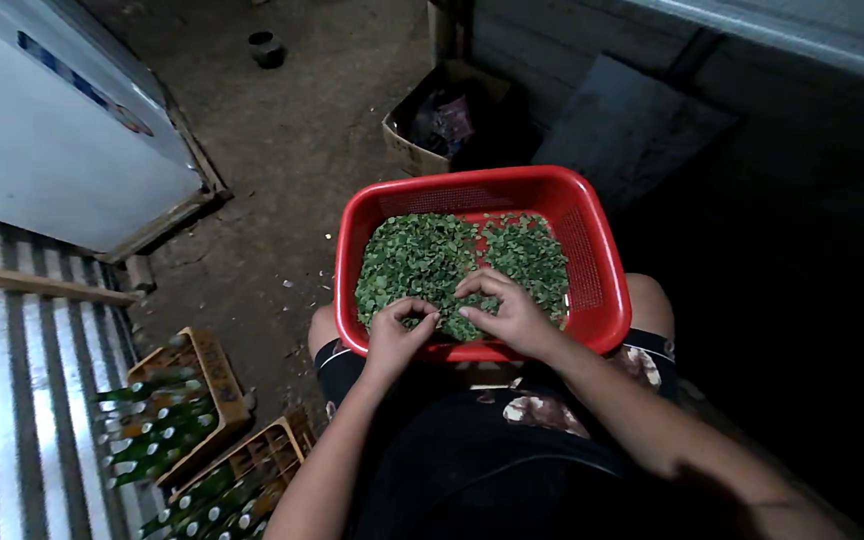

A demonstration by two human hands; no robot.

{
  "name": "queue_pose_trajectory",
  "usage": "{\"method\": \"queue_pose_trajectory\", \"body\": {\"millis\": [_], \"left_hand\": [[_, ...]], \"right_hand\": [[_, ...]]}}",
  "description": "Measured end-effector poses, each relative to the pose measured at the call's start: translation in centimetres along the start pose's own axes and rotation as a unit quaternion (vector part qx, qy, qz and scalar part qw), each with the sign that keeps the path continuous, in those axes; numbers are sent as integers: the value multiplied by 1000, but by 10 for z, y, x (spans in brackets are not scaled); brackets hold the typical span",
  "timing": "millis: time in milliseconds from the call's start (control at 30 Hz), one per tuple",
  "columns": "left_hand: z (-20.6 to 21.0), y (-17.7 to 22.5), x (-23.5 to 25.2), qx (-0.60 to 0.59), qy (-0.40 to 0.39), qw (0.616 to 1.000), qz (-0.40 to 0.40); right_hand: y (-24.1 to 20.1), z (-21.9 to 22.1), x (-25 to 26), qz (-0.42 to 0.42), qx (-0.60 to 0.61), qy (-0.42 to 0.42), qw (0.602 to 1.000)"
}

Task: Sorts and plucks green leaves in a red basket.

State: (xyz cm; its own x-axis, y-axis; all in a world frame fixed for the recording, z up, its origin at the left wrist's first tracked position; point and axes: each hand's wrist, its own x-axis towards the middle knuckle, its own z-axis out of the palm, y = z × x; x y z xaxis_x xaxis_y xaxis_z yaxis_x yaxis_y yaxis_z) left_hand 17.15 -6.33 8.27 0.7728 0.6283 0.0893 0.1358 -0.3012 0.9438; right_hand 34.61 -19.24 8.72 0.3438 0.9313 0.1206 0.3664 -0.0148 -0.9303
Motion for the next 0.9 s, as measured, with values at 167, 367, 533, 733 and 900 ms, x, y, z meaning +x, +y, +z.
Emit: {"method": "queue_pose_trajectory", "body": {"millis": [167,367,533,733,900], "left_hand": [[1,1,-1,-26,-11,999,-16],[3,6,0,-74,-41,995,-46],[7,7,3,-101,-39,991,-81],[9,7,7,-135,-42,984,-111],[9,7,6,-162,-49,977,-127]], "right_hand": [[1,10,0,-29,-7,-5,1000],[1,12,0,-44,-38,-7,998],[0,12,-2,-78,-88,10,993],[3,12,-4,-86,-98,14,991],[4,12,-4,-82,-95,15,992]]}}
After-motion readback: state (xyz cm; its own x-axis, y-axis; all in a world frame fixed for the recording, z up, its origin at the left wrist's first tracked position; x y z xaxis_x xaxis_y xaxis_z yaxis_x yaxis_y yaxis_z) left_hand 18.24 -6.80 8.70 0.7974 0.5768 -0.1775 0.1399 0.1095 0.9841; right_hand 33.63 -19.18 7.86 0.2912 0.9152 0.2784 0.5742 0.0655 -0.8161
